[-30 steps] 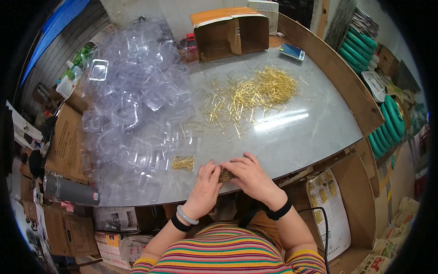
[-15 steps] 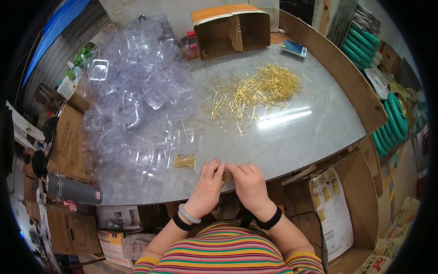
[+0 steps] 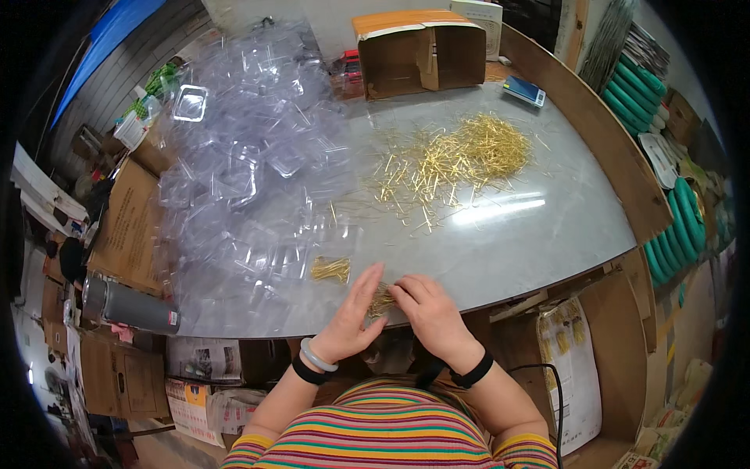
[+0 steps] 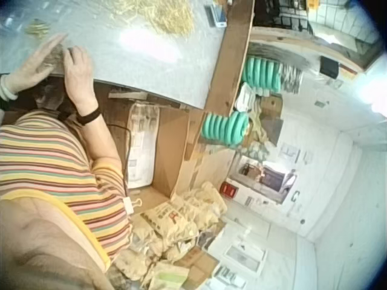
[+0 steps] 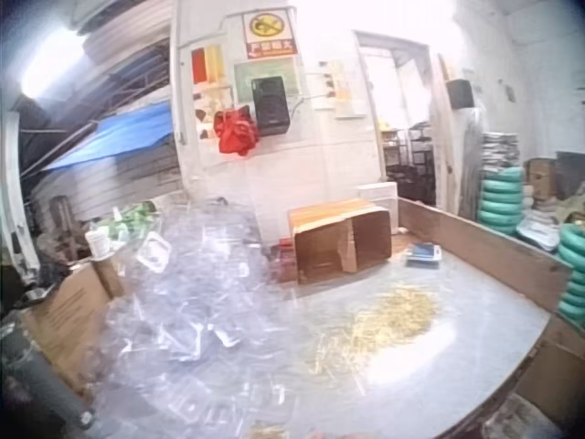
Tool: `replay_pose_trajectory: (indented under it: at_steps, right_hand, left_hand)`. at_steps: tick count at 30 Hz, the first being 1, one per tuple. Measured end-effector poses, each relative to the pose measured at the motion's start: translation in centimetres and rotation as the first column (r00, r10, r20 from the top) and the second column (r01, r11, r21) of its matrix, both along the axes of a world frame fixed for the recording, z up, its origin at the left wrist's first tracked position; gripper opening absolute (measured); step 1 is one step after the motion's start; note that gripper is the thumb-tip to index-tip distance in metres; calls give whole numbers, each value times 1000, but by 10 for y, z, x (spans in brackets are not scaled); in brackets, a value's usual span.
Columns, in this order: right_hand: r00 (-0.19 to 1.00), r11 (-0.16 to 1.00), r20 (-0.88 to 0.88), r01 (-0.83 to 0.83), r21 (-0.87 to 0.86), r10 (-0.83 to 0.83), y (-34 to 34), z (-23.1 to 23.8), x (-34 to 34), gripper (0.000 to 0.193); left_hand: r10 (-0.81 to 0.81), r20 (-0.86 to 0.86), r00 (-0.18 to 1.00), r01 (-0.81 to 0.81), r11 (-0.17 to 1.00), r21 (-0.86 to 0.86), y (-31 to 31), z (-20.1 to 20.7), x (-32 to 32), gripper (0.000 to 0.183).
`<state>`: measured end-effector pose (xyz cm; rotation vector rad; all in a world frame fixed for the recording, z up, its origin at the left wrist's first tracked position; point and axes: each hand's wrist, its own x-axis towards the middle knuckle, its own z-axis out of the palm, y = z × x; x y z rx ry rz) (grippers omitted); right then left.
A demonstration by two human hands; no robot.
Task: Organize small metal components into containers.
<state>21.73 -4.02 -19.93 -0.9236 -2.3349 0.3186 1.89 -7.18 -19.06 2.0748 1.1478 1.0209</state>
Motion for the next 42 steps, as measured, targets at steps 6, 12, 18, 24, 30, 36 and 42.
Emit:
replay_pose_trajectory:
  at_steps: [6, 12, 18, 24, 30, 36, 42]
  right_hand:
    - [997, 996, 7, -78, 37, 78, 8, 25, 1, 43]
    - [995, 995, -3, -97, 2, 97, 11, 3, 10, 34]
    - [994, 998, -97, -41, 49, 46, 4, -1, 5, 29]
    - [996, 999, -80, -23, 48, 26, 4, 0, 8, 26]
    - [993, 998, -116, 34, 60, -27, 5, 2, 11, 21]
    - [986, 997, -159, 57, 53, -48, 2, 6, 7, 26]
    - [984, 996, -169, 73, 61, -61, 3, -3, 11, 23]
  left_hand:
    - [4, -88, 996, -7, 999, -38, -2, -5, -5, 80]
    - [-22, -137, 990, 13, 998, -68, 2, -2, -3, 76]
    - [171, -332, 928, -131, 982, 137, -6, -15, 25, 62]
    - [172, -286, 943, -150, 984, 97, -6, -16, 36, 63]
    - [541, -58, 839, -535, 839, 101, -36, 11, -7, 31]
    - [781, -13, 624, -761, 604, -235, -27, 15, -50, 19]
    - [470, -260, 844, -495, 868, -35, -28, 24, -10, 17]
